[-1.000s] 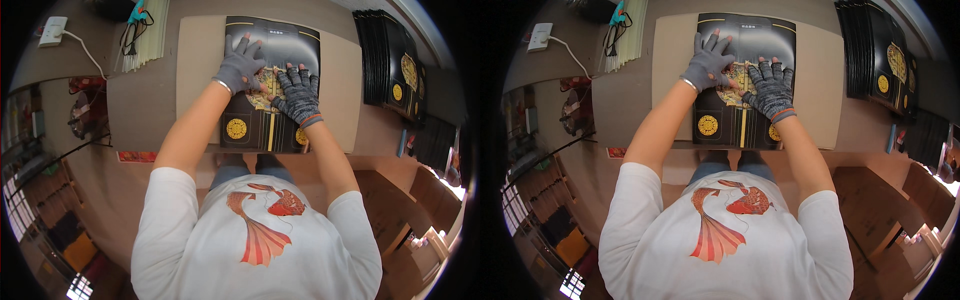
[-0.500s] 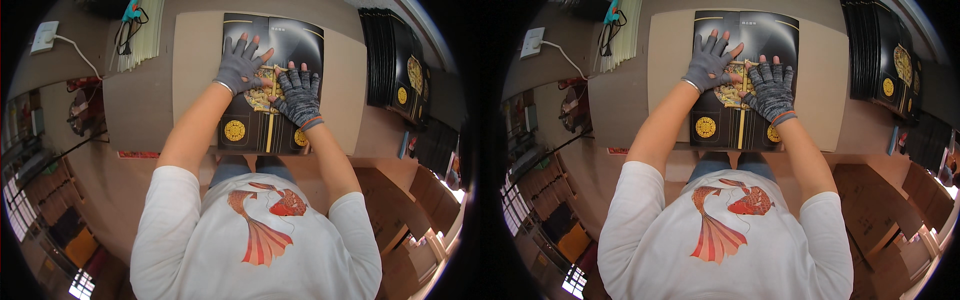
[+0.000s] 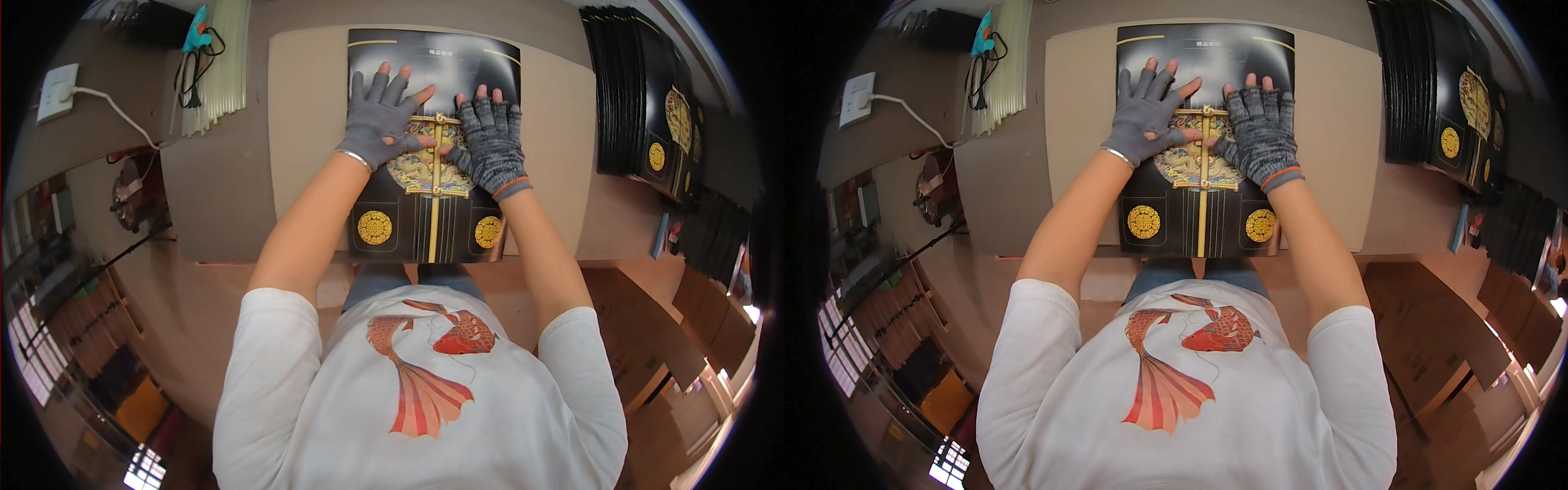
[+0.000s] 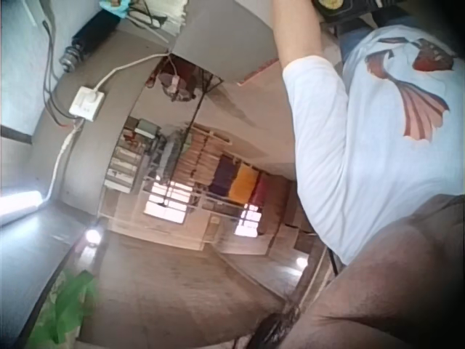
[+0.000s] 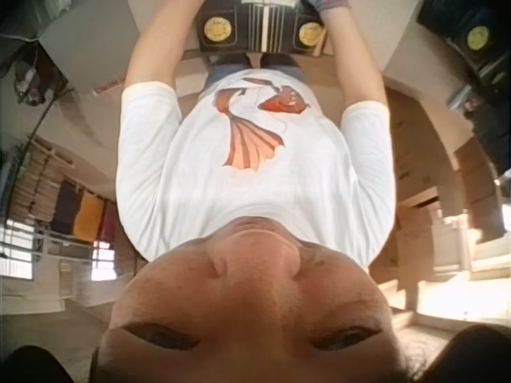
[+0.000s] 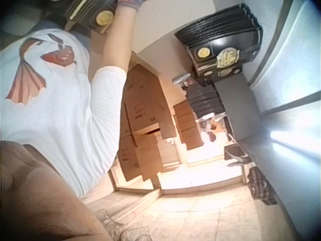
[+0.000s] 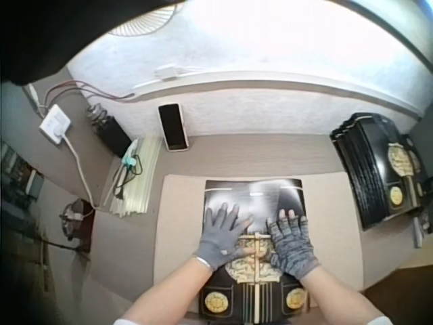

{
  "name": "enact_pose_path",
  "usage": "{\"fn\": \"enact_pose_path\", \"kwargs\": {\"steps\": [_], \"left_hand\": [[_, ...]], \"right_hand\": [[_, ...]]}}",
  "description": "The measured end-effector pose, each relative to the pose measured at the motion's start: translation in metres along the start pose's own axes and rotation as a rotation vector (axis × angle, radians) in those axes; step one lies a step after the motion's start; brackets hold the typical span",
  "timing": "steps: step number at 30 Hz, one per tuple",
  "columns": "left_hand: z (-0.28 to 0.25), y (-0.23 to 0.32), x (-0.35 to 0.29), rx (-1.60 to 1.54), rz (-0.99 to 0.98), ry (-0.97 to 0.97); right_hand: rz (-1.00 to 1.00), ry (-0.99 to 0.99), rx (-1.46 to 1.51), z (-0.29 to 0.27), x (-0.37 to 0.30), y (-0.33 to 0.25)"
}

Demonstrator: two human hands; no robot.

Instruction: Assembling and folding cardboard packaging for boxes.

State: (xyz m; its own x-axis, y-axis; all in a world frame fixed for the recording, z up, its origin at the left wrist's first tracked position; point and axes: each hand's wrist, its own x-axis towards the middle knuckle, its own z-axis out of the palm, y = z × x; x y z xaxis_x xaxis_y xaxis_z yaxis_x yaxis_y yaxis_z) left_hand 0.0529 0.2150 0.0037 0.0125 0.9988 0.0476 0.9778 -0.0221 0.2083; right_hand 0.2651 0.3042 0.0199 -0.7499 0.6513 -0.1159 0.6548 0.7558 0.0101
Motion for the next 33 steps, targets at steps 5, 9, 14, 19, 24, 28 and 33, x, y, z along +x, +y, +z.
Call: {"fn": "enact_pose_path", "kwargs": {"steps": [5,9,14,19,24,28,33], "left_hand": [[-0.003,0.002,-0.004,-0.013,-0.024,-0.002],[-0.002,0.007,-0.002,-0.018,-0.006,0.04],[-0.001,0.009,0.002,-0.065,-0.009,0.059],[0.0,0.001,-0.007,0.009,-0.022,0.054],[-0.006,0.004,0.003,0.131,-0.048,-0.087],[-0.003,0.004,-0.003,0.091,-0.054,-0.066],[-0.001,0.008,0.0,0.049,-0.026,-0.066]], "right_hand": [[0.076,0.189,-0.017,0.018,0.07,0.045],[0.128,0.373,0.039,0.008,0.145,0.097],[0.211,0.358,-0.066,-0.006,0.163,0.113],[-0.11,0.06,-0.03,-0.006,0.003,0.032],[-0.42,-0.016,0.278,0.012,-0.203,-0.017],[-0.291,-0.014,0.455,-0.02,-0.155,-0.018],[-0.107,0.257,0.201,0.001,-0.02,-0.018]]}}
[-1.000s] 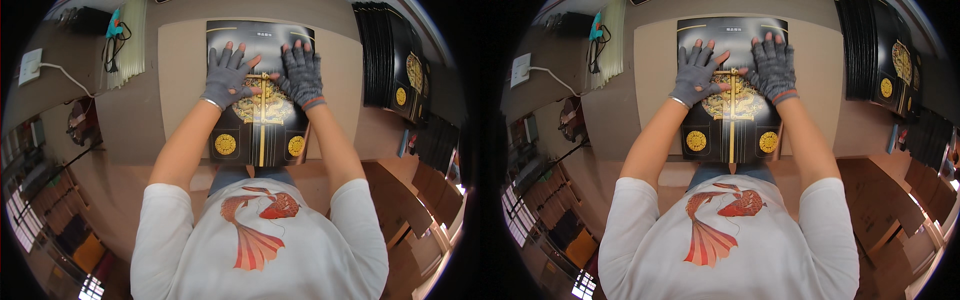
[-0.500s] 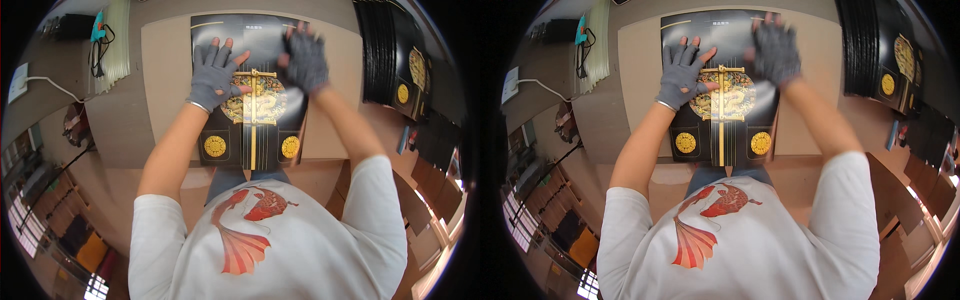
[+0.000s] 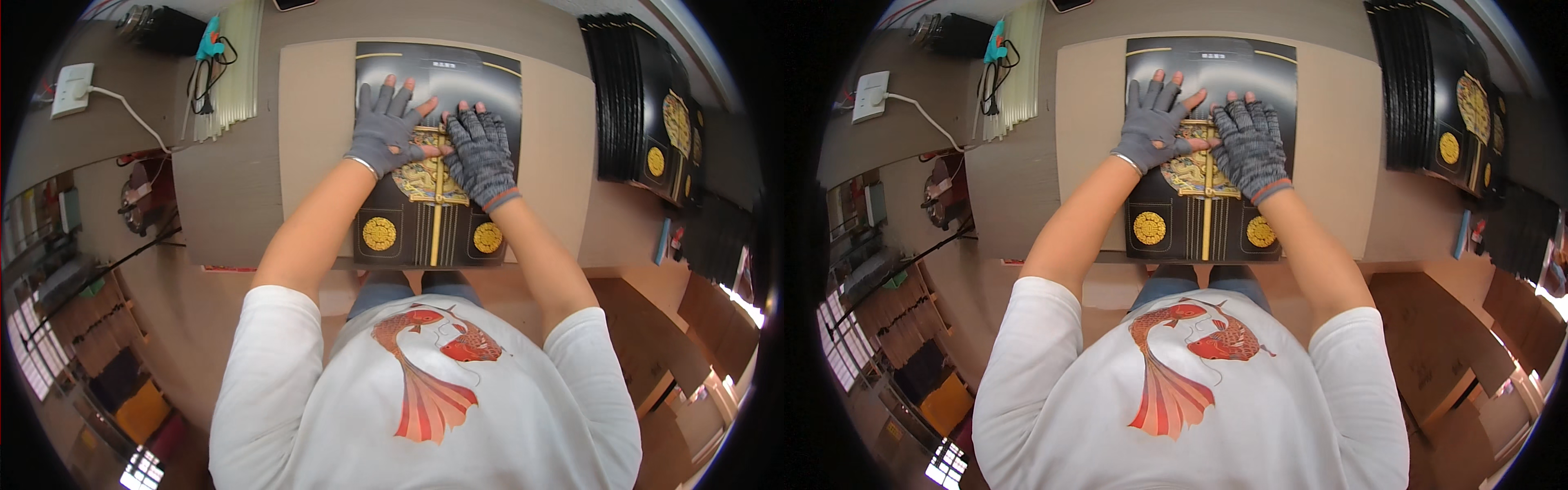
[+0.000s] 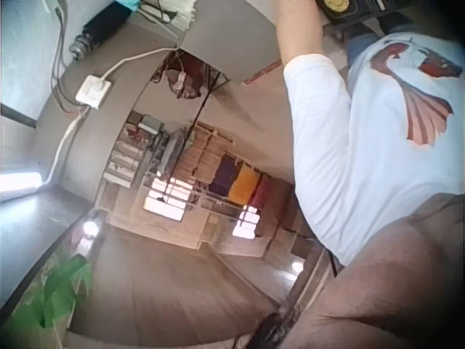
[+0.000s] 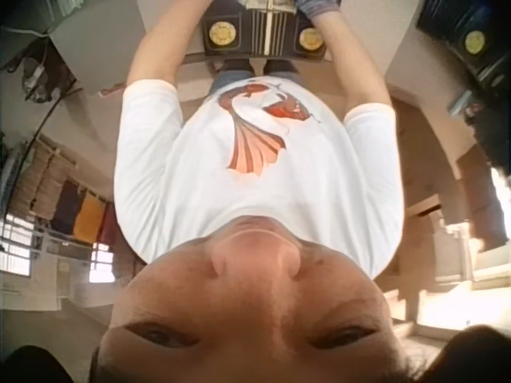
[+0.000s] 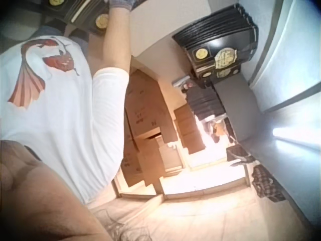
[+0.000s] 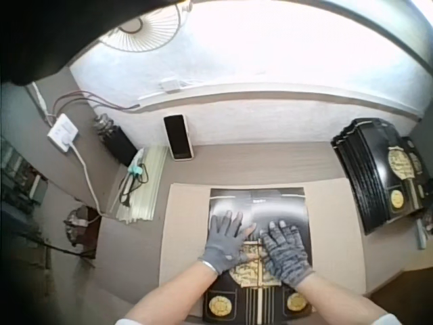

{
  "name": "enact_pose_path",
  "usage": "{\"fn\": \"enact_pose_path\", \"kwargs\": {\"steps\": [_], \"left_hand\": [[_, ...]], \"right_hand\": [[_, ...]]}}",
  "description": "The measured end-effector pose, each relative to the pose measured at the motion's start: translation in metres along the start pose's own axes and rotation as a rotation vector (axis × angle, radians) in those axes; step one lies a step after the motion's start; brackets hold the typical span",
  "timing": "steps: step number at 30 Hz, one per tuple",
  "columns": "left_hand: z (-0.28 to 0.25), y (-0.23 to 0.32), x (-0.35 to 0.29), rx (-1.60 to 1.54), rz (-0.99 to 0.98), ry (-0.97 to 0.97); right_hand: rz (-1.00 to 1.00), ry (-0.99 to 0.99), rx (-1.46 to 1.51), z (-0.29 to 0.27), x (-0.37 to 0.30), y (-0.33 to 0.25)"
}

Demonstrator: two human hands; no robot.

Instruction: Assembling and folding cardboard packaging for boxes.

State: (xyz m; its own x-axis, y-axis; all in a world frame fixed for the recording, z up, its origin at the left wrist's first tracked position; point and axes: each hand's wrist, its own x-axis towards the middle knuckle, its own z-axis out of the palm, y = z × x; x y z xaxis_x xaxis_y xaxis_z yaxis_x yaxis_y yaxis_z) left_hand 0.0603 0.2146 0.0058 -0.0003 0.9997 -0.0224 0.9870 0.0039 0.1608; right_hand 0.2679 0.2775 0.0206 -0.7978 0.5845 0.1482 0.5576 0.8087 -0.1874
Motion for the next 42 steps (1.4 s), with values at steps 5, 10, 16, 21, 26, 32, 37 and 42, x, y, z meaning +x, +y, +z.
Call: {"fn": "enact_pose_path", "kwargs": {"steps": [5,10,16,21,26,32,37,42], "left_hand": [[0.002,-0.045,0.003,-0.01,0.199,0.048],[-0.01,-0.098,0.087,0.092,0.115,0.189],[-0.008,-0.091,0.068,0.198,0.053,0.146],[-0.003,0.008,-0.133,-0.188,0.361,-0.065],[-0.011,0.035,-0.21,-0.243,0.336,-0.143],[-0.013,0.063,-0.173,-0.26,0.068,0.084],[-0.018,0.079,-0.092,0.073,-0.133,-0.237],[-0.006,0.061,-0.056,0.129,-0.126,-0.204]], "right_hand": [[0.041,-0.135,-0.12,0.02,0.012,0.004],[0.057,-0.122,-0.11,0.015,0.019,0.002],[0.046,-0.098,-0.128,0.023,0.02,0.002],[0.067,-0.066,-0.179,0.022,0.015,0.005],[0.082,-0.05,-0.246,0.017,0.012,0.001],[-0.017,-0.091,-0.146,0.016,0.022,0.012],[-0.188,-0.06,-0.194,0.019,0.03,0.058],[0.037,-0.01,-0.434,0.002,0.046,0.088]]}}
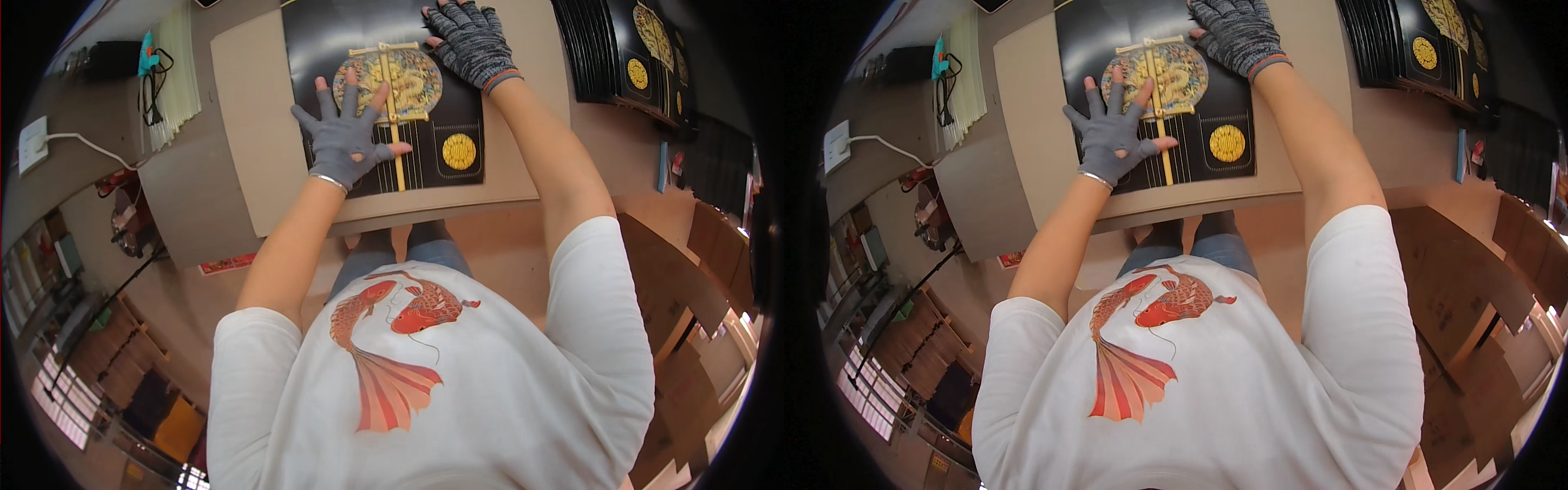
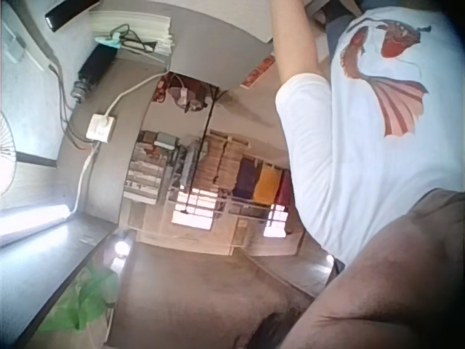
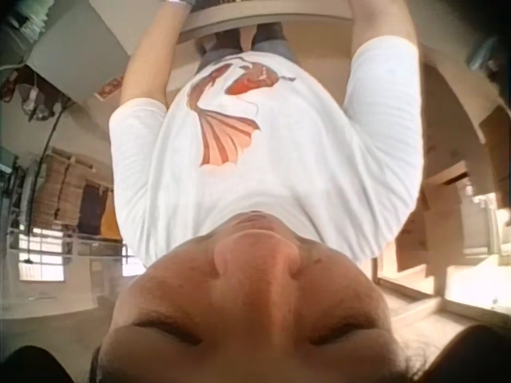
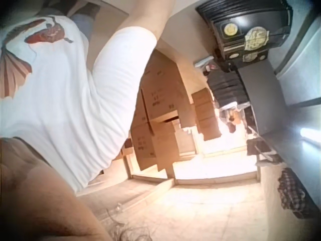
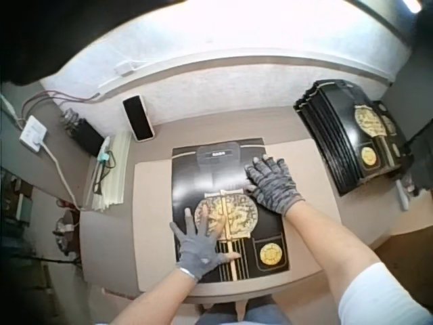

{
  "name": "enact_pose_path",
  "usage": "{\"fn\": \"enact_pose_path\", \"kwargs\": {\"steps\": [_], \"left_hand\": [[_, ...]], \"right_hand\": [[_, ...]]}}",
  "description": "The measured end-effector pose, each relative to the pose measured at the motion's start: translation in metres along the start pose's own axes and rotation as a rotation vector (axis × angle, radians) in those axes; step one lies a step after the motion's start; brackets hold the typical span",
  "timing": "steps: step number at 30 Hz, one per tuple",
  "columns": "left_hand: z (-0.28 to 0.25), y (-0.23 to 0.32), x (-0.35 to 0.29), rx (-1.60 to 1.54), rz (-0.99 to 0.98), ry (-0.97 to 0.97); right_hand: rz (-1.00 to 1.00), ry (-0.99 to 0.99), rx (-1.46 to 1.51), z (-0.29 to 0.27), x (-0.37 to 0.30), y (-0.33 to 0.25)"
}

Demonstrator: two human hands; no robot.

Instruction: Assembling and folding cardboard packaging for boxes.

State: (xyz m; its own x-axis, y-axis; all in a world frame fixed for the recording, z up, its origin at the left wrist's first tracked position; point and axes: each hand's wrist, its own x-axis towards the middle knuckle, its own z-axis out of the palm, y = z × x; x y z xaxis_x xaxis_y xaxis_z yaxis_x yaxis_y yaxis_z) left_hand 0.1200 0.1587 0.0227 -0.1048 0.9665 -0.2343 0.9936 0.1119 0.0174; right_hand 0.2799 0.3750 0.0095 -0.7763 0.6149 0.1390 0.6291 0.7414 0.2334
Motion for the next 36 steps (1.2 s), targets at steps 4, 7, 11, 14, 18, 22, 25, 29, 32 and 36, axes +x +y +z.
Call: {"fn": "enact_pose_path", "kwargs": {"steps": [4,7,11,14,18,22,25,29,32,36], "left_hand": [[-0.009,0.006,0.012,0.025,-0.053,-0.036],[-0.008,0.004,0.009,0.002,-0.064,-0.018],[-0.006,0.002,0.003,-0.008,-0.034,0.056],[0.017,-0.01,-0.025,-0.09,0.011,0.21],[0.037,-0.01,-0.095,-0.235,0.097,0.283],[0.041,-0.008,-0.139,-0.398,0.146,0.251],[0.051,-0.008,-0.139,-0.712,0.008,0.415],[0.05,-0.003,-0.113,-0.881,-0.391,0.665],[0.025,0.009,-0.104,-1.748,-0.717,0.298],[0.027,0.039,-0.089,-1.812,-0.635,-0.009]], "right_hand": [[0.088,0.018,0.098,0.011,-0.03,-0.004],[-0.019,-0.046,0.262,-0.018,-0.086,-0.022],[0.0,-0.196,0.334,-0.046,-0.161,-0.048],[0.096,-0.201,0.381,-0.044,-0.193,-0.065],[0.3,-0.22,0.327,-0.042,-0.202,-0.081],[0.533,-0.229,0.533,-0.049,-0.19,-0.088],[0.838,0.188,1.221,-0.034,-0.179,-0.072],[1.244,-0.054,2.5,-0.074,-0.204,-0.059],[1.483,-0.145,2.551,-0.077,-0.213,-0.083],[1.391,-0.187,2.323,-0.077,-0.174,-0.069]]}}
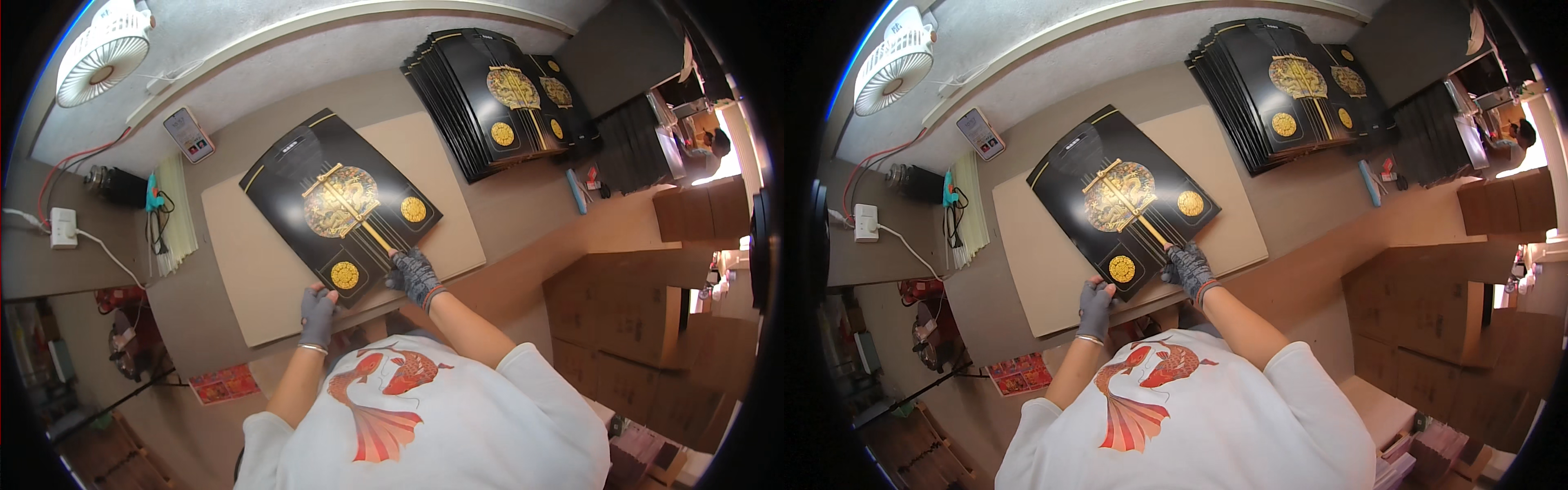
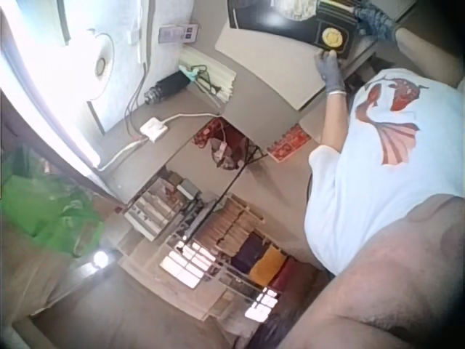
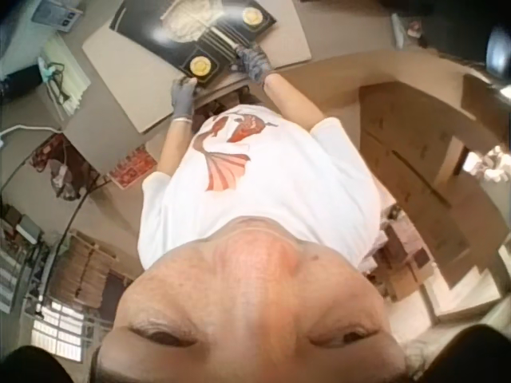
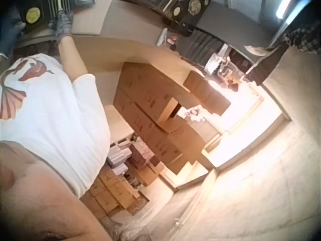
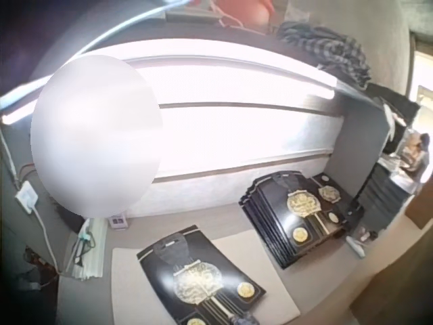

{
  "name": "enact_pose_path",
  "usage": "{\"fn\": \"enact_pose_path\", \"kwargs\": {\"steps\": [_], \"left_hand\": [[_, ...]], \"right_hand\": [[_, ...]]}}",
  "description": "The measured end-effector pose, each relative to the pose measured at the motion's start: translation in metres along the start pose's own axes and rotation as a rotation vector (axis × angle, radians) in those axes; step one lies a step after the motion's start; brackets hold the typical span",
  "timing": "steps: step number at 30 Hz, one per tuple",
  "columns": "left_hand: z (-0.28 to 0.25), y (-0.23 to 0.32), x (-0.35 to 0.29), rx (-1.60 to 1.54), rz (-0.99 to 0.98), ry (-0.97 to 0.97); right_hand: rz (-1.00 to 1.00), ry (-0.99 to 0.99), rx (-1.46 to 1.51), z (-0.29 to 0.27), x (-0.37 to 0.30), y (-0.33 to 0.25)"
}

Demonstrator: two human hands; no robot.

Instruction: Assembling and folding cardboard packaging for boxes.

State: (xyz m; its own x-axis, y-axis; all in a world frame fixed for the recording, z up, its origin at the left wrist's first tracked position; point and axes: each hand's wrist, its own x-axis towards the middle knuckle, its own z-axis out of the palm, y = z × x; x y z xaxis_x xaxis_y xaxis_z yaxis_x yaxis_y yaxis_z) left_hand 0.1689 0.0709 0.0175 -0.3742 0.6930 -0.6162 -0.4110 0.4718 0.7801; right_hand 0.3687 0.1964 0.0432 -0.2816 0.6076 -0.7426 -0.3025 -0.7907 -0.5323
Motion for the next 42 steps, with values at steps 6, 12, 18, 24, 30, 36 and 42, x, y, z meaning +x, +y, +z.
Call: {"fn": "enact_pose_path", "kwargs": {"steps": [6,12,18,24,30,36,42], "left_hand": [[0.053,0.042,-0.012,0.196,0.034,-0.303],[0.023,0.04,0.005,0.499,0.243,-0.335],[-0.057,0.051,0.02,1.041,0.47,0.151],[-0.123,0.046,0.013,1.285,0.278,0.662],[-0.138,0.048,0.007,1.156,0.072,0.704],[-0.151,0.036,0.008,1.1,0.167,0.678],[-0.148,0.056,-0.002,1.017,0.222,0.559]], "right_hand": [[-0.488,0.185,-0.293,-0.055,-0.015,-0.118],[-0.749,0.373,0.017,-0.192,0.017,-0.266],[-0.623,0.697,-0.28,-0.185,0.05,-0.33],[-0.632,0.621,-0.586,-0.16,0.007,-0.268],[-0.554,0.378,-1.843,-0.148,-0.005,-0.084],[-0.499,0.518,-1.562,-0.138,0.003,-0.088],[-0.64,0.49,-1.344,-0.159,0.009,-0.097]]}}
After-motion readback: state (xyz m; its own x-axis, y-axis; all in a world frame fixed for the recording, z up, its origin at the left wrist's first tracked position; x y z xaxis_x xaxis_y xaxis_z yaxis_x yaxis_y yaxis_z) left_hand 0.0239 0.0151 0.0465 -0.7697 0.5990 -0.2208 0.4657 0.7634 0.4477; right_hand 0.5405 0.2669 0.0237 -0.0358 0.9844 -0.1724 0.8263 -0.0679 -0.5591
